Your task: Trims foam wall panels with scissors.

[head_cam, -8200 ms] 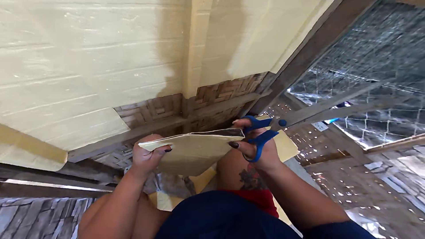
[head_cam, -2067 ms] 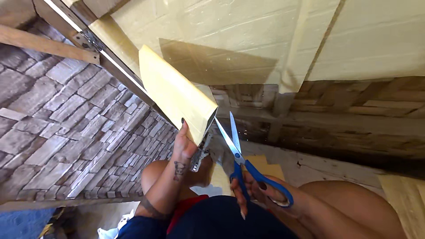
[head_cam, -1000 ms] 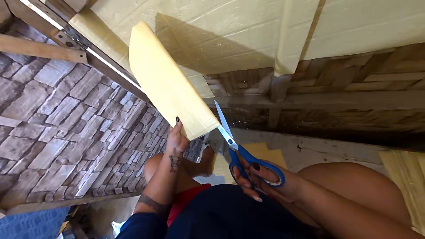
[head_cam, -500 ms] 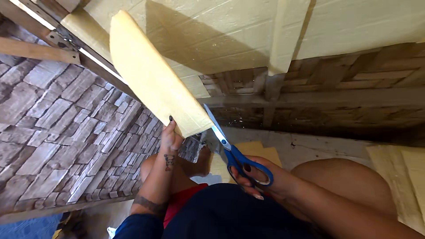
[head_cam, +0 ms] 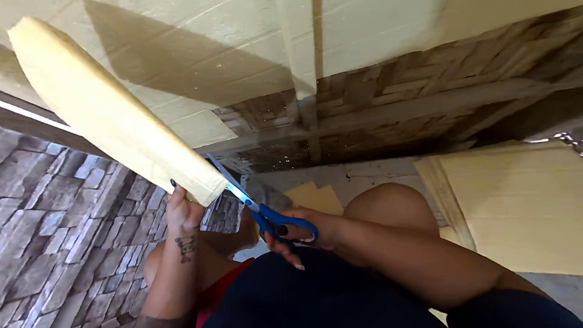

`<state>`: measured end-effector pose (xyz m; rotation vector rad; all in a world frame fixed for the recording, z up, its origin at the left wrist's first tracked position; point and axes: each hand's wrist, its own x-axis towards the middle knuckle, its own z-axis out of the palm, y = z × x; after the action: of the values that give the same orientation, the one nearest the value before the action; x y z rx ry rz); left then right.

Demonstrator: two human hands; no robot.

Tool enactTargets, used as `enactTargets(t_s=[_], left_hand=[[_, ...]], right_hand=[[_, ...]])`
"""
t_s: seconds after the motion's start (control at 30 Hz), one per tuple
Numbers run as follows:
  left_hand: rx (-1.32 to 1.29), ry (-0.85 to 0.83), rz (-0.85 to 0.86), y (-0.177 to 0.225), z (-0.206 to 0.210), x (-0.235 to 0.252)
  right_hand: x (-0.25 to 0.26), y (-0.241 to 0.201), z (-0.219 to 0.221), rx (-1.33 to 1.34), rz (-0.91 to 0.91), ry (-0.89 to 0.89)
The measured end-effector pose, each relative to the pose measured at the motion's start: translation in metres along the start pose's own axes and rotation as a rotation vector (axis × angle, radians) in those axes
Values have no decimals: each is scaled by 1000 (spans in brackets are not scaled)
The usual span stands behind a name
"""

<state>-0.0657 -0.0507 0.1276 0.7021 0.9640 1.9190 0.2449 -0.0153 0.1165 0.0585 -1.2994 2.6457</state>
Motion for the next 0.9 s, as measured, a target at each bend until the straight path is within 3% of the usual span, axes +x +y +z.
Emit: enactTargets(t_s=[0.67, 0.9], left_hand=[[115, -24, -55, 0, -4, -6], [67, -49, -41, 0, -10, -1]], right_hand=[[3, 16, -10, 109, -30, -189], [4, 15, -9, 154, -60, -143]])
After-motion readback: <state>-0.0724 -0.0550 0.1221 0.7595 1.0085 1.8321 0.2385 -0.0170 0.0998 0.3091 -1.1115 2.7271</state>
